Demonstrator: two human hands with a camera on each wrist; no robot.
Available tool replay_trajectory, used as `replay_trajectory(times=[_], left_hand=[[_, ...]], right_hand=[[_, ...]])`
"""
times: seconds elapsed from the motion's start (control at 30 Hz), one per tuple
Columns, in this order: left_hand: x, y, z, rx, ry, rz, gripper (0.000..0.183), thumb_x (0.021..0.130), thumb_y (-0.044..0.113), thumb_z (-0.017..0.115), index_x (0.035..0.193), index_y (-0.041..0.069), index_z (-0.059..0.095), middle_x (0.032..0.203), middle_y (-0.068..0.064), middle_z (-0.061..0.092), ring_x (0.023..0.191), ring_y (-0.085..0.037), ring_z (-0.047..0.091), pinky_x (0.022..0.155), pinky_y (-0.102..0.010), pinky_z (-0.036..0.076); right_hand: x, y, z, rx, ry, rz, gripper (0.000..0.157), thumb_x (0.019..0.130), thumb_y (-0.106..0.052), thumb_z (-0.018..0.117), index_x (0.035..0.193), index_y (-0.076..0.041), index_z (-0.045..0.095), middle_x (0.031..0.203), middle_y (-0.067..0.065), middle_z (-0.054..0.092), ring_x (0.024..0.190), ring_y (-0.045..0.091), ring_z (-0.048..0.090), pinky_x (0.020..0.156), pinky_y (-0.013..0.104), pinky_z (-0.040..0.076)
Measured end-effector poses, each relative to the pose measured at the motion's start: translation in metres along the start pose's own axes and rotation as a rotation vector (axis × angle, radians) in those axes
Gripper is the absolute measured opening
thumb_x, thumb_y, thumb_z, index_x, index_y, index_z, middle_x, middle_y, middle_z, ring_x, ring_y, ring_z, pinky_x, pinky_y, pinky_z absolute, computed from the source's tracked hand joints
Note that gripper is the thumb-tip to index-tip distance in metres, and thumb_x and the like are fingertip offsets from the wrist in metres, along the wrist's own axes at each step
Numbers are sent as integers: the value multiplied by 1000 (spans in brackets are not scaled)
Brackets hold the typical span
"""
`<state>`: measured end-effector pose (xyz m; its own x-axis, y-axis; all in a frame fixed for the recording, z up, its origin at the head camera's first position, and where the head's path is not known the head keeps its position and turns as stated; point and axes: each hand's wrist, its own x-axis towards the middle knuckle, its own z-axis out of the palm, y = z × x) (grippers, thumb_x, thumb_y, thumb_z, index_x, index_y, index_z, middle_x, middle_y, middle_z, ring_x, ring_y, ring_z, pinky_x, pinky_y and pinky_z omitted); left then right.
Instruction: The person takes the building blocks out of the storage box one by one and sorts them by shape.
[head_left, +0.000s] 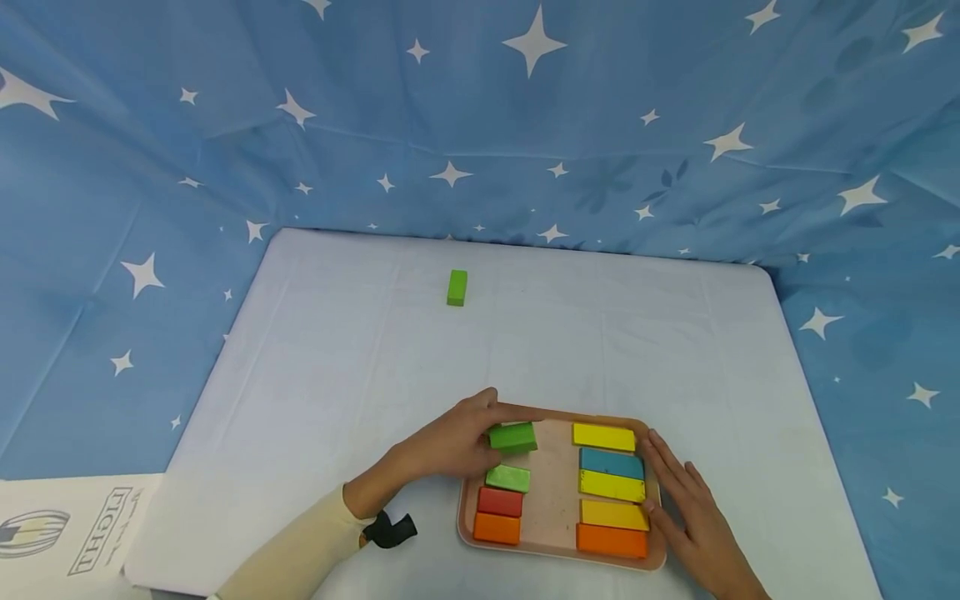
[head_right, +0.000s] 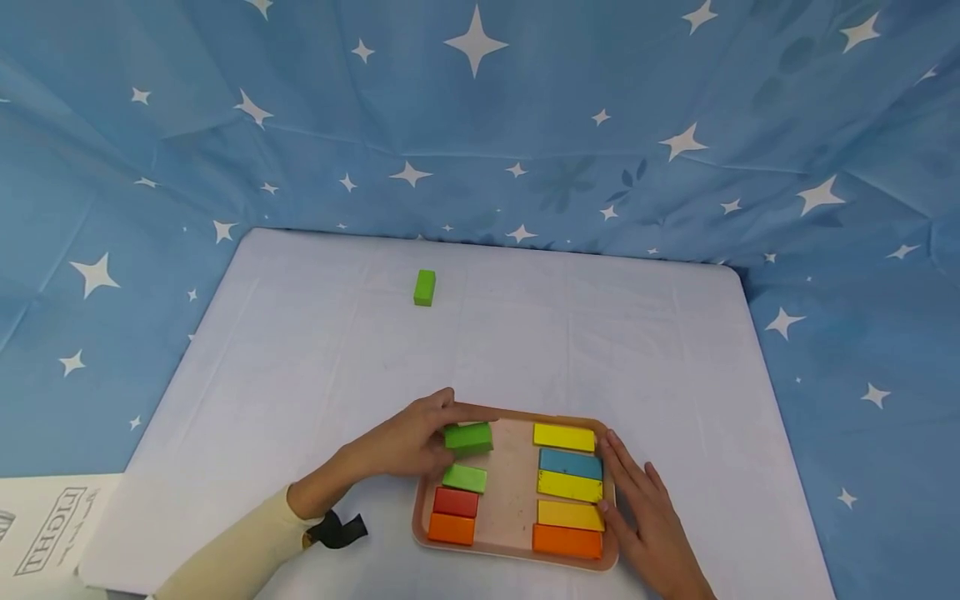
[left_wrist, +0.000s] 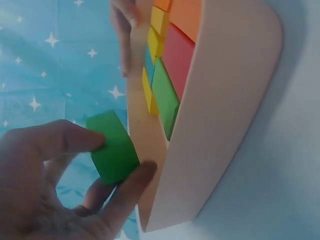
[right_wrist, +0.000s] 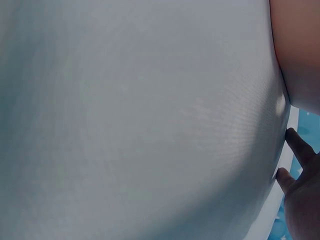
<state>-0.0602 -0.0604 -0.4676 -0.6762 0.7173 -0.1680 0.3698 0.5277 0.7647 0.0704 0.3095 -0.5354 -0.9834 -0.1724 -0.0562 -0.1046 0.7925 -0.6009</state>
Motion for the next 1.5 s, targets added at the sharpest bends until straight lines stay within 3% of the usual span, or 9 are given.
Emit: replay_trajectory(times=[0.23, 0.43, 0.6, 0.87, 1.17, 1.3, 1.37, 1.5], left_hand=[[10, -11, 2, -191, -45, 102, 61, 88, 5, 74, 143, 30, 63, 104, 4, 59, 89, -12, 50, 72, -20, 46], [14, -15, -5, -245, -3, 85, 60, 84, 8, 74, 142, 23, 64, 103, -1, 58, 95, -17, 57, 82, -27, 52], [25, -19, -20, -207, 42, 70, 59, 85, 10, 73, 141, 23, 64, 107, -4, 59, 96, -16, 58, 83, -32, 53], [53, -29, -51, -212, 143, 54, 64, 85, 7, 80, 144, 24, 61, 122, -8, 60, 95, -20, 64, 91, -50, 57], [90, -50, -81, -112, 226, 5, 64, 84, 7, 83, 143, 19, 61, 139, -8, 62, 86, -18, 67, 82, -33, 56], [109, -61, -89, -58, 254, -48, 63, 85, 9, 82, 143, 16, 60, 144, -8, 60, 79, -20, 66, 74, -33, 55], [118, -65, -92, -30, 268, -79, 62, 85, 11, 83, 143, 14, 60, 145, -8, 60, 86, -22, 67, 76, -35, 55], [135, -70, -96, 24, 298, -138, 61, 84, 13, 83, 141, 11, 60, 144, -9, 60, 118, -27, 62, 96, -41, 53]], right_hand=[[0, 0, -1, -12, -7, 15, 70, 106, -31, 58, 167, -28, 23, 176, -6, 15, 157, -8, 0, 128, 62, -4], [0, 0, -1, -4, -11, 22, 70, 106, -32, 58, 167, -29, 22, 176, -6, 14, 159, -2, 3, 127, 65, -3], [-1, 0, -1, 6, -8, 14, 71, 106, -30, 59, 167, -28, 23, 176, -5, 15, 158, -4, 2, 126, 67, -3], [0, -1, -2, 12, -11, 15, 70, 106, -31, 58, 167, -28, 23, 176, -5, 15, 154, -13, 0, 124, 71, -1], [-1, 3, 1, -3, -13, 19, 71, 106, -33, 57, 167, -30, 22, 176, -7, 14, 156, -10, 0, 125, 70, -2], [-2, 3, 1, 3, -1, 9, 71, 106, -31, 59, 167, -28, 23, 175, -6, 16, 153, -15, -1, 125, 70, -2], [-2, 3, 1, 3, 0, 4, 71, 106, -31, 59, 167, -28, 24, 175, -5, 16, 152, -16, -1, 125, 69, -2], [-1, 2, -1, 4, -3, 8, 71, 106, -31, 59, 167, -28, 24, 176, -5, 16, 152, -16, -1, 125, 69, -2]])
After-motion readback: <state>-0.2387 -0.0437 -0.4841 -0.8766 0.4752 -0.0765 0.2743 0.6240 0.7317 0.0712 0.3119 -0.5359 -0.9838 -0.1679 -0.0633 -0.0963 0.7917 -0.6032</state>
